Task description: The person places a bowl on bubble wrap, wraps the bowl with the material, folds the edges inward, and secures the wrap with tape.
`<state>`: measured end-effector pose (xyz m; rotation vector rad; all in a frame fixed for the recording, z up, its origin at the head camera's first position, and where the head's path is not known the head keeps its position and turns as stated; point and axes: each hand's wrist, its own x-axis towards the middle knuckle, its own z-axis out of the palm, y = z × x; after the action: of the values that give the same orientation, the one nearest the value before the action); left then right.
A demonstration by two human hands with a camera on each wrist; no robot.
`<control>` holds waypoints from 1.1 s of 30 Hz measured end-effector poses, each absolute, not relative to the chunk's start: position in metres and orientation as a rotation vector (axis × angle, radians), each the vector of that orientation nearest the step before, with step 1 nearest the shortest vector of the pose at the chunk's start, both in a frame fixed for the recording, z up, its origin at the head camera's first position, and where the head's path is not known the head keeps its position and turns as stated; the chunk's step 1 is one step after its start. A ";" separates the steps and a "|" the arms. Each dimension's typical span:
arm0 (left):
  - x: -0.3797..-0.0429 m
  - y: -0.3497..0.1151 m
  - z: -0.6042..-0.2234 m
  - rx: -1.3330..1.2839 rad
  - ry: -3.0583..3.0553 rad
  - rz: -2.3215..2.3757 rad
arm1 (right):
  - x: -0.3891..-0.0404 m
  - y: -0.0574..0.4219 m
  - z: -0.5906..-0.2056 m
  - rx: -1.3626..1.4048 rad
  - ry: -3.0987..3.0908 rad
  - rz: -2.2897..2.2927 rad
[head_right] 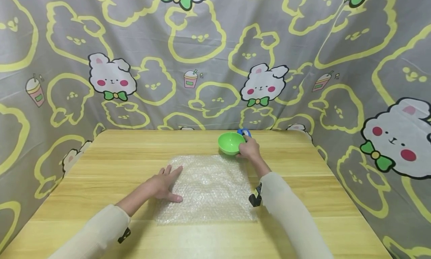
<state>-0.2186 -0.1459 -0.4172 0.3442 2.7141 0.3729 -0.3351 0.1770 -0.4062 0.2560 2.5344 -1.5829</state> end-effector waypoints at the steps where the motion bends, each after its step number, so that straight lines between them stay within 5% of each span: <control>1: -0.218 -0.146 -0.417 0.344 2.714 0.373 | -0.336 0.177 -0.406 0.247 2.536 -1.587; 33: -0.219 -0.147 -0.418 0.346 2.712 0.392 | -0.281 0.139 -0.391 -0.219 2.423 -1.382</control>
<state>-0.2191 -0.1467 -0.4176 0.3456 2.7124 0.3922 -0.2815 0.1387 -0.3910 -0.2195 2.4226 -1.3820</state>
